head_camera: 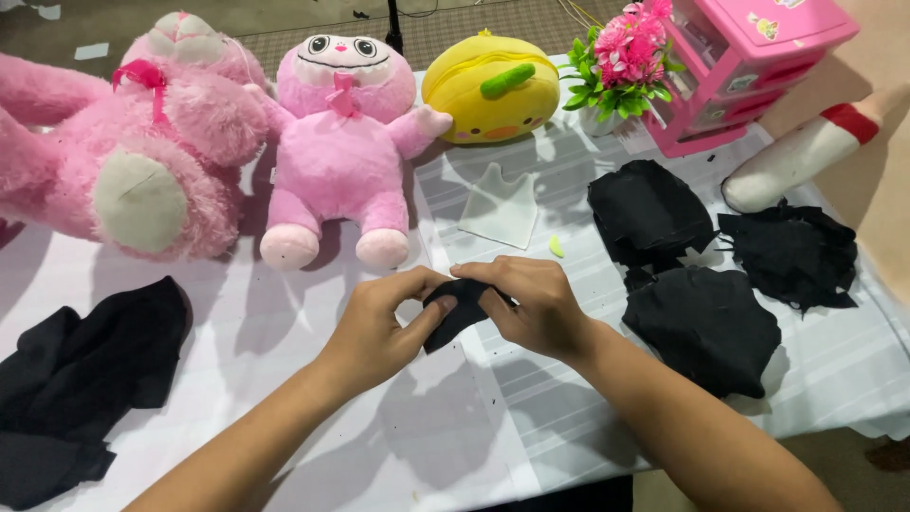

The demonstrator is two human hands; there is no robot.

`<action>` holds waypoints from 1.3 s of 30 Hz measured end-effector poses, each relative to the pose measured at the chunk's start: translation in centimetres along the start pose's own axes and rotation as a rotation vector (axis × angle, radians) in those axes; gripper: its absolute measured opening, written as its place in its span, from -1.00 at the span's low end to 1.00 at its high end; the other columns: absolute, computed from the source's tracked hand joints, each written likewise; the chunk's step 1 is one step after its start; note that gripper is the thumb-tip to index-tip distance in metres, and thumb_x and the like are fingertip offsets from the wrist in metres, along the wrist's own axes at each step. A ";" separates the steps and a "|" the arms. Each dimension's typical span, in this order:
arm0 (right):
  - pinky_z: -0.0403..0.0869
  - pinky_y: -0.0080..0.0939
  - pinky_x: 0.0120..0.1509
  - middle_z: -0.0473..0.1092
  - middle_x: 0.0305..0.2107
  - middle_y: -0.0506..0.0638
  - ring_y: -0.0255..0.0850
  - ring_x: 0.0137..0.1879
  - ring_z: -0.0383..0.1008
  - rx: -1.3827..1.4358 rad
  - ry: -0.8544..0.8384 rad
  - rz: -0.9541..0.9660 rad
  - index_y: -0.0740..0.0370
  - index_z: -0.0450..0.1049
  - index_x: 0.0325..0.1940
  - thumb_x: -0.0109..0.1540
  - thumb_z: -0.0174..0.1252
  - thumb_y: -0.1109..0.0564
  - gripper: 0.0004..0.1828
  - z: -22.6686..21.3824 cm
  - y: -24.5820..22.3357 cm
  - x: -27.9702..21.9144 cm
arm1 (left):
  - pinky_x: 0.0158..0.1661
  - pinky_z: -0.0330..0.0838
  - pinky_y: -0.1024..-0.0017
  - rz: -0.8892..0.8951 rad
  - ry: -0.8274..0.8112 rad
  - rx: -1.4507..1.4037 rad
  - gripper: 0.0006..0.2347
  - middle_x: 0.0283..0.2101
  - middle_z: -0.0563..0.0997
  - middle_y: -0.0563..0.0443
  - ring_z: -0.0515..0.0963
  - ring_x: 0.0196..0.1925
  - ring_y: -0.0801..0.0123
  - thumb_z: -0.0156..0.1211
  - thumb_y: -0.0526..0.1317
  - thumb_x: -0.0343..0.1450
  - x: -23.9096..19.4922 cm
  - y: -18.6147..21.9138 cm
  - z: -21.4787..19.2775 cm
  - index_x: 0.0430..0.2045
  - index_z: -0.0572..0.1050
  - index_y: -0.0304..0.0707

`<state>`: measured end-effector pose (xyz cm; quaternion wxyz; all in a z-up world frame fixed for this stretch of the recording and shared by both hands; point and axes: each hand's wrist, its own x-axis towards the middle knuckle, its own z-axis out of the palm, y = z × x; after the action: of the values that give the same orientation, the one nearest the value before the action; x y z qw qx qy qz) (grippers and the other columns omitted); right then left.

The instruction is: The person cuts a piece of black fabric using scissors. They hold the fabric with one hand and trim the edges with the other, then place the cut piece on the table.

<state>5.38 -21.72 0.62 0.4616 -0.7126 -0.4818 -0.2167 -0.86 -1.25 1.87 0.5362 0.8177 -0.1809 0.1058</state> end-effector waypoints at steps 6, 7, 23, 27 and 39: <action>0.56 -0.25 -0.44 0.56 -0.55 0.08 -0.10 -0.48 0.60 0.003 -0.035 0.021 0.33 0.60 -0.09 0.15 0.22 0.46 -0.72 0.0 -0.2 0.3 | -0.19 0.60 0.43 -0.031 0.067 -0.091 -0.94 -0.45 0.62 0.05 0.64 -0.29 0.38 0.32 -0.31 0.36 -0.6 -1.1 -0.7 -0.35 0.61 -0.20; 0.56 -0.25 -0.44 0.56 -0.55 0.08 -0.10 -0.48 0.60 0.007 -0.033 0.021 0.33 0.60 -0.09 0.15 0.22 0.46 -0.72 0.0 -0.3 0.3 | -0.19 0.60 0.43 -0.033 0.068 -0.087 -0.94 -0.45 0.62 0.05 0.64 -0.29 0.38 0.32 -0.31 0.36 -0.7 -1.1 -0.8 -0.35 0.61 -0.20; 0.52 -0.30 -0.51 0.55 -0.65 0.02 -0.18 -0.59 0.57 0.131 -0.130 0.103 0.28 0.61 -0.15 0.25 0.13 0.37 -0.82 0.5 -0.7 1.0 | -0.17 0.62 0.37 0.054 0.184 -0.214 -0.92 -0.45 0.65 -0.01 0.68 -0.31 0.37 0.26 -0.28 0.42 -1.8 -2.8 -0.1 -0.29 0.57 -0.27; 0.49 -0.28 -0.51 0.54 -0.63 0.07 -0.15 -0.60 0.54 0.113 -0.115 0.111 0.32 0.62 -0.14 0.21 0.18 0.40 -0.81 0.3 -0.9 0.7 | -0.19 0.63 0.35 0.053 0.213 -0.151 -0.95 -0.47 0.65 0.00 0.70 -0.34 0.35 0.21 -0.29 0.46 -2.1 -3.0 -0.1 -0.31 0.56 -0.26; 0.54 -0.33 -0.42 0.52 -0.70 0.05 -0.34 -0.55 0.51 0.714 -0.243 0.459 0.39 0.61 -0.16 0.29 0.09 0.35 -0.83 0.0 1.0 -0.3 | -0.25 0.59 0.42 -0.105 -0.112 -0.244 -0.94 -0.53 0.62 0.03 0.59 -0.38 0.49 0.20 -0.30 0.45 -1.5 0.2 -2.4 -0.29 0.55 -0.26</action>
<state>6.12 -21.95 -0.05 0.6552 -0.6172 -0.4064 0.1568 -2.23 1.17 2.44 0.6254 0.7595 -0.1788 0.0090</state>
